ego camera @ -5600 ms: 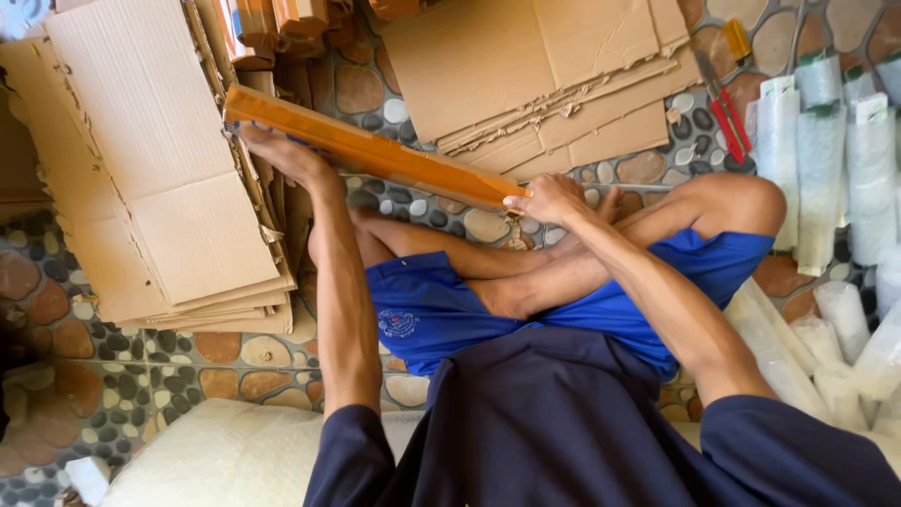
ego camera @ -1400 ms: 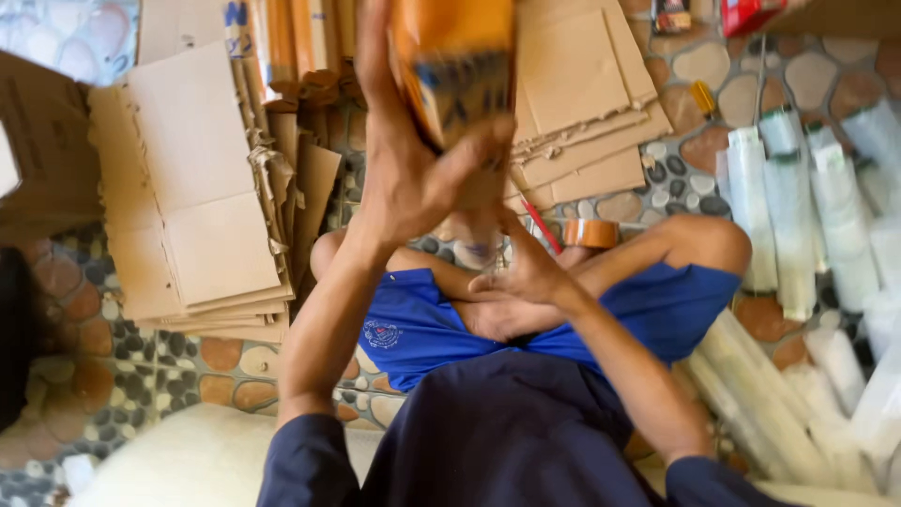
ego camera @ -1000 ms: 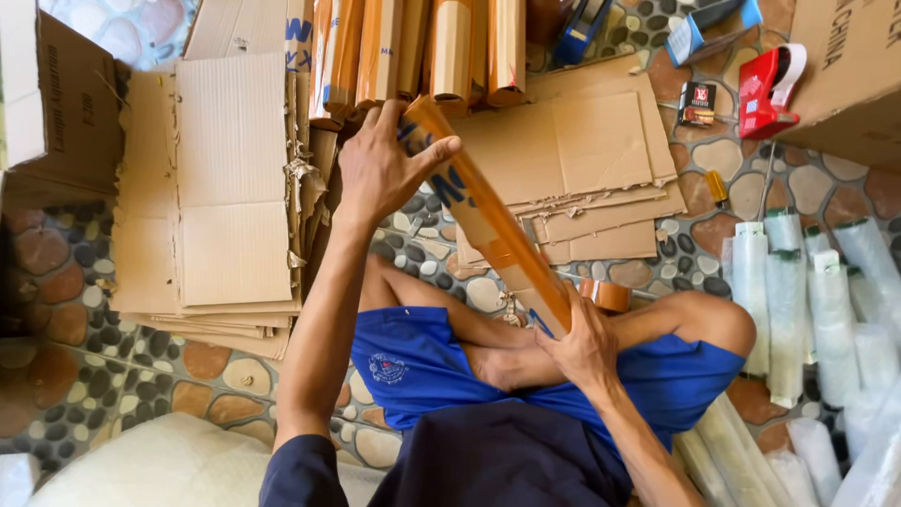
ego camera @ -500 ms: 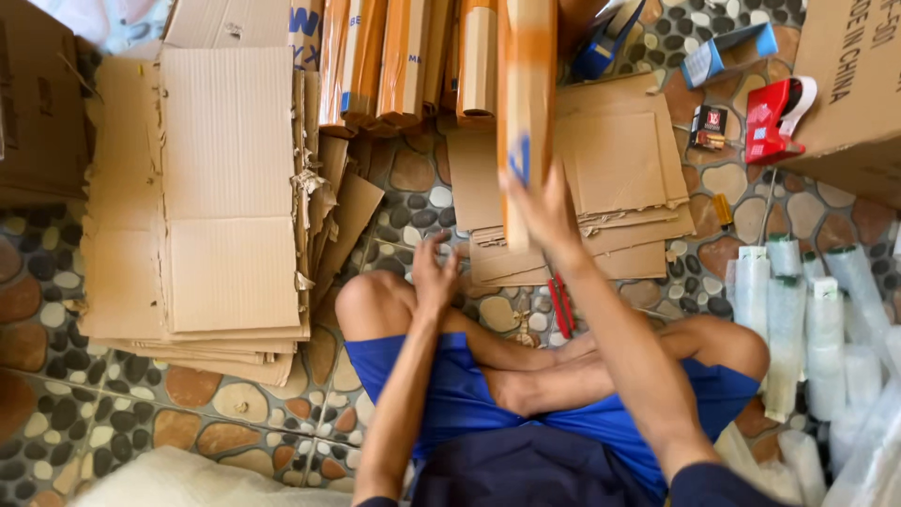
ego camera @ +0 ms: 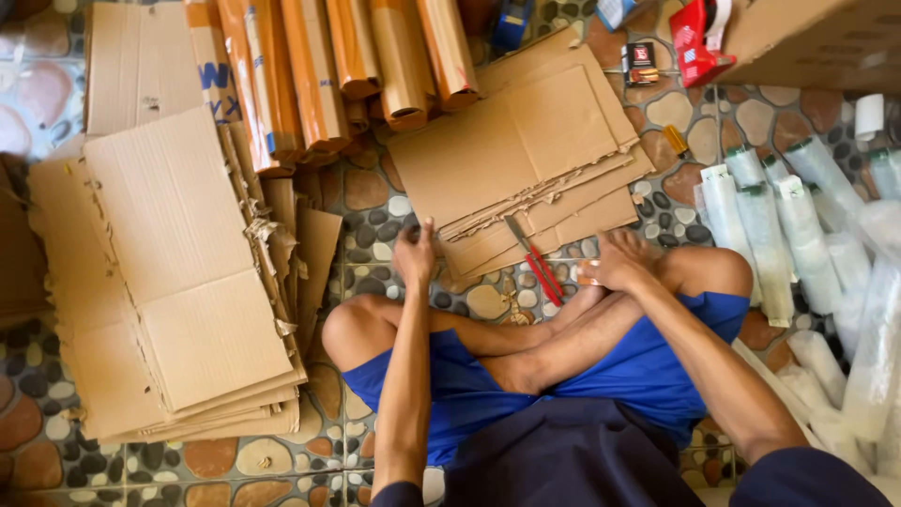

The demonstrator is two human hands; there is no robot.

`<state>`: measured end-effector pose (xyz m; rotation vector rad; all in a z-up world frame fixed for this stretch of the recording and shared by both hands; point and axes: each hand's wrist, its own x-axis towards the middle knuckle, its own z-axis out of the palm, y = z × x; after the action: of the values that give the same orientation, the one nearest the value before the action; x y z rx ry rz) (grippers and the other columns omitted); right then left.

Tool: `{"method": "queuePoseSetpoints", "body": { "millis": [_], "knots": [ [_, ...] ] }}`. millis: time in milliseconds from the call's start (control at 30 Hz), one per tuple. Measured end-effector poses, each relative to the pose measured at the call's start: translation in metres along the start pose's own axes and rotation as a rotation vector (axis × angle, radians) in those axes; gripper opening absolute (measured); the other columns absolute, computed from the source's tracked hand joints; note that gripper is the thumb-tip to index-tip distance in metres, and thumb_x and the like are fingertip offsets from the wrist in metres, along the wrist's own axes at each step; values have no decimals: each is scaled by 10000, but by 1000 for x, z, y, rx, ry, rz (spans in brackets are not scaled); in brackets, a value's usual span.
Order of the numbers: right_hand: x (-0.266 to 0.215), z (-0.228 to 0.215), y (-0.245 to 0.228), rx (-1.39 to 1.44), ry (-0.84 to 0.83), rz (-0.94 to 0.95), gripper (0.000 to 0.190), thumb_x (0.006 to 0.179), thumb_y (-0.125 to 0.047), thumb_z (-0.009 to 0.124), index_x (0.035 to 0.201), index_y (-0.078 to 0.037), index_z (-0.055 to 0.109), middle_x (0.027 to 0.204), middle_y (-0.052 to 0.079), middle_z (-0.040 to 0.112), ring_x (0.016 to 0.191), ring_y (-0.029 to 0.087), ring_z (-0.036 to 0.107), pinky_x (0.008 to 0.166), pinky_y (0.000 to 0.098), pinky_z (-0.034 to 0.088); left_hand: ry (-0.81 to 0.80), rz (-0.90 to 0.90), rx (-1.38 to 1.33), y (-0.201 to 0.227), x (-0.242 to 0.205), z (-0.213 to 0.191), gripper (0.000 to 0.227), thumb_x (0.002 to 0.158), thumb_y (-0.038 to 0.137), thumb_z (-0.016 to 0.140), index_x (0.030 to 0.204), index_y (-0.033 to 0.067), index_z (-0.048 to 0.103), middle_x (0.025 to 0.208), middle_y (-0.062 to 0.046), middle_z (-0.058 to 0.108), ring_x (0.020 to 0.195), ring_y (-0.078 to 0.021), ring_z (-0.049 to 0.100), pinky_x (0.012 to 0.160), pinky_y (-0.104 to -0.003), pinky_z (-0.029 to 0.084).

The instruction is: The person sits on the floor and rolls flat cardboard sheets into cylindrical tubes. They secure the rolled cardboard with brown packing tape, then place the finished tubes into a stack of similar items.

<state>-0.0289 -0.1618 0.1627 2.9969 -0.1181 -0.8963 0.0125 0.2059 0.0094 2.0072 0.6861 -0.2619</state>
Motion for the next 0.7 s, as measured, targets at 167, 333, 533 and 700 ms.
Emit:
{"method": "queuePoseSetpoints", "body": {
  "millis": [167,333,533,700],
  "knots": [
    [7,14,48,306,45,191,384,913,-588,655,1068,-267,799,1126,91,803,1183,370,722,954,531,562,136,-243,-134,-32,66,53,384,798,611,860,966,288,739,904,64,783,975,-239,764,883,-409,562],
    [41,41,37,262,492,224,458,964,-557,691,1194,-164,740,1161,175,737,1192,399,674,1001,606,451,48,-89,-699,-1,18,16,246,1044,288,644,1057,90,498,805,-92,648,634,-226,663,539,-336,562],
    [6,63,-53,438,13,-337,663,913,-292,764,1508,-194,489,1376,200,612,1311,448,608,1074,623,471,-10,-91,-823,-10,15,5,527,1034,195,695,1402,-12,379,854,-236,754,586,-246,756,512,-348,664],
    [68,78,10,74,292,-528,376,924,-103,707,1294,-168,678,1100,158,644,1098,430,690,883,553,581,126,-58,-798,-43,24,4,323,1029,173,662,1306,18,605,742,-203,707,512,-182,698,458,-305,631]
  ]
}}
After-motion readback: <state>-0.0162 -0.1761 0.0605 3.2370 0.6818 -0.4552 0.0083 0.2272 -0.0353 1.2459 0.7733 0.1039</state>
